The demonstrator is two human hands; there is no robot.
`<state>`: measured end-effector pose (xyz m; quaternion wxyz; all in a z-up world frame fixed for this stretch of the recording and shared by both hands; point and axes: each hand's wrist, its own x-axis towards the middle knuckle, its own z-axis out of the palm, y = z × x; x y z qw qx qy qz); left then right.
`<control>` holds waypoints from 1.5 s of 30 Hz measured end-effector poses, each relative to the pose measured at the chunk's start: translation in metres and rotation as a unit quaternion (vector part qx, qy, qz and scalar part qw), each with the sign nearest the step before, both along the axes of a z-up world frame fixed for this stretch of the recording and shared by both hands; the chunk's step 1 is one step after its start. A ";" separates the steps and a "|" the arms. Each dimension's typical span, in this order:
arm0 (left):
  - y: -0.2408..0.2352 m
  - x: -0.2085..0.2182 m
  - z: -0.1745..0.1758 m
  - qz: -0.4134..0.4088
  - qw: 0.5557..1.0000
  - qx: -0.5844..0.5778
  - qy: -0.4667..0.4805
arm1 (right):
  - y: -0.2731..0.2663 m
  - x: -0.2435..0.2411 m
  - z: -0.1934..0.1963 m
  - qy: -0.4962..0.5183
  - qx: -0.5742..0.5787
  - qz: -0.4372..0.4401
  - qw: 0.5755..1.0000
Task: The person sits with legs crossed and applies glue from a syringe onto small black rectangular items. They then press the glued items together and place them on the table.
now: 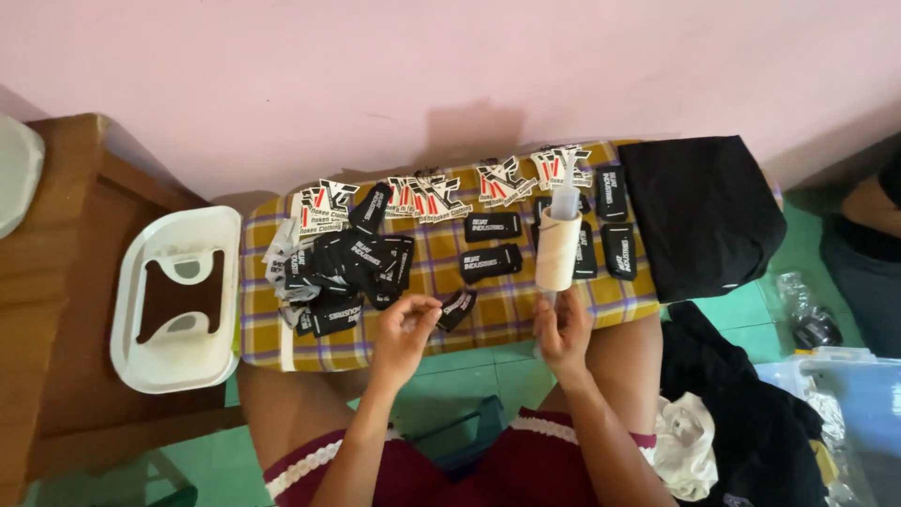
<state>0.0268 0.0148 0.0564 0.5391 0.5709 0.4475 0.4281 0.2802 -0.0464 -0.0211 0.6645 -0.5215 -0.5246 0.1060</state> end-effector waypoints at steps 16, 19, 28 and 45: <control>0.006 0.067 0.006 -0.068 0.964 -0.163 -0.198 | -0.002 -0.007 0.063 0.016 -0.071 0.046 0.996; 0.008 0.072 0.006 -0.106 0.949 -0.170 -0.245 | -0.001 -0.006 0.062 0.018 -0.072 0.042 0.996; 0.014 0.074 0.023 -0.033 0.998 0.025 -0.051 | 0.003 -0.002 0.045 0.015 -0.072 0.039 0.997; 0.045 0.074 0.007 0.157 0.818 0.490 0.256 | 0.004 -0.001 0.039 0.012 -0.063 0.041 0.997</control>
